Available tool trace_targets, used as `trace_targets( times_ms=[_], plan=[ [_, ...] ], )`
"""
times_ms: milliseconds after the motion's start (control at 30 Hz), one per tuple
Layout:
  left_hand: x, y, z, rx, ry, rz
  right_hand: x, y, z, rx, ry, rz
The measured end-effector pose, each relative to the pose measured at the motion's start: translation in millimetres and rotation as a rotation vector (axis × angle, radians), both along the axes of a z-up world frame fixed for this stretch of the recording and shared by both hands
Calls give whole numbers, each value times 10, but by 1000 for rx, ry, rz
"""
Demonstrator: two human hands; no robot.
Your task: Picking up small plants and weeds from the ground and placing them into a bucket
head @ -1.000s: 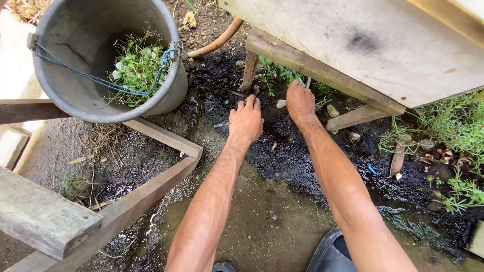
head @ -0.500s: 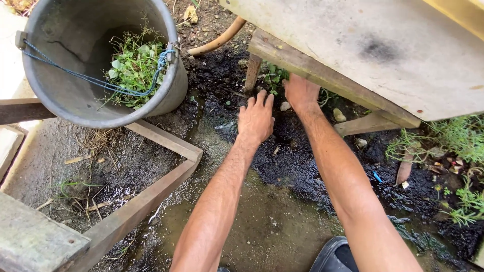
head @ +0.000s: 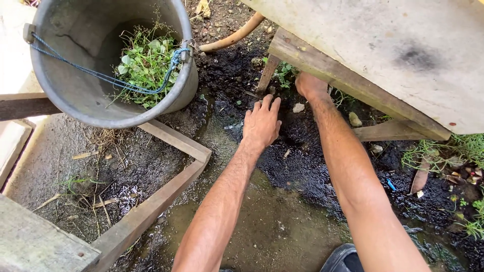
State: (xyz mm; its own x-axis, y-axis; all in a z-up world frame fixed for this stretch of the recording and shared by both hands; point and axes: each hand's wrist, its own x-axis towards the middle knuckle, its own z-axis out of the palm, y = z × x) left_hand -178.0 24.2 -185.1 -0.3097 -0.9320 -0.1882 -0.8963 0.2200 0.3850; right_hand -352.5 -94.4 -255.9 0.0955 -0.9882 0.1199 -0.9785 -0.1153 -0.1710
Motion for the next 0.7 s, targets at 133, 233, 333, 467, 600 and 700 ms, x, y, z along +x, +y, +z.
trace_targets(
  times_ms=[133, 233, 333, 467, 600, 700],
  plan=[
    [15, 22, 44, 25, -24, -15, 54, -17, 11, 38, -3, -2],
    [31, 0, 45, 30, 3, -11, 85, -103, 49, 68, -1, -5],
    [65, -34, -20, 32, 7, -8, 77, -162, 72, 100, -5, -7],
    [107, -41, -6, 9, 15, -4, 41, -122, 99, 149, -4, -1],
    [120, -33, -12, -20, 12, 1, -44, -7, 115, 202, -9, -3],
    [131, -21, -7, -23, 15, 1, -123, 120, 140, 243, -5, -12]
  ],
)
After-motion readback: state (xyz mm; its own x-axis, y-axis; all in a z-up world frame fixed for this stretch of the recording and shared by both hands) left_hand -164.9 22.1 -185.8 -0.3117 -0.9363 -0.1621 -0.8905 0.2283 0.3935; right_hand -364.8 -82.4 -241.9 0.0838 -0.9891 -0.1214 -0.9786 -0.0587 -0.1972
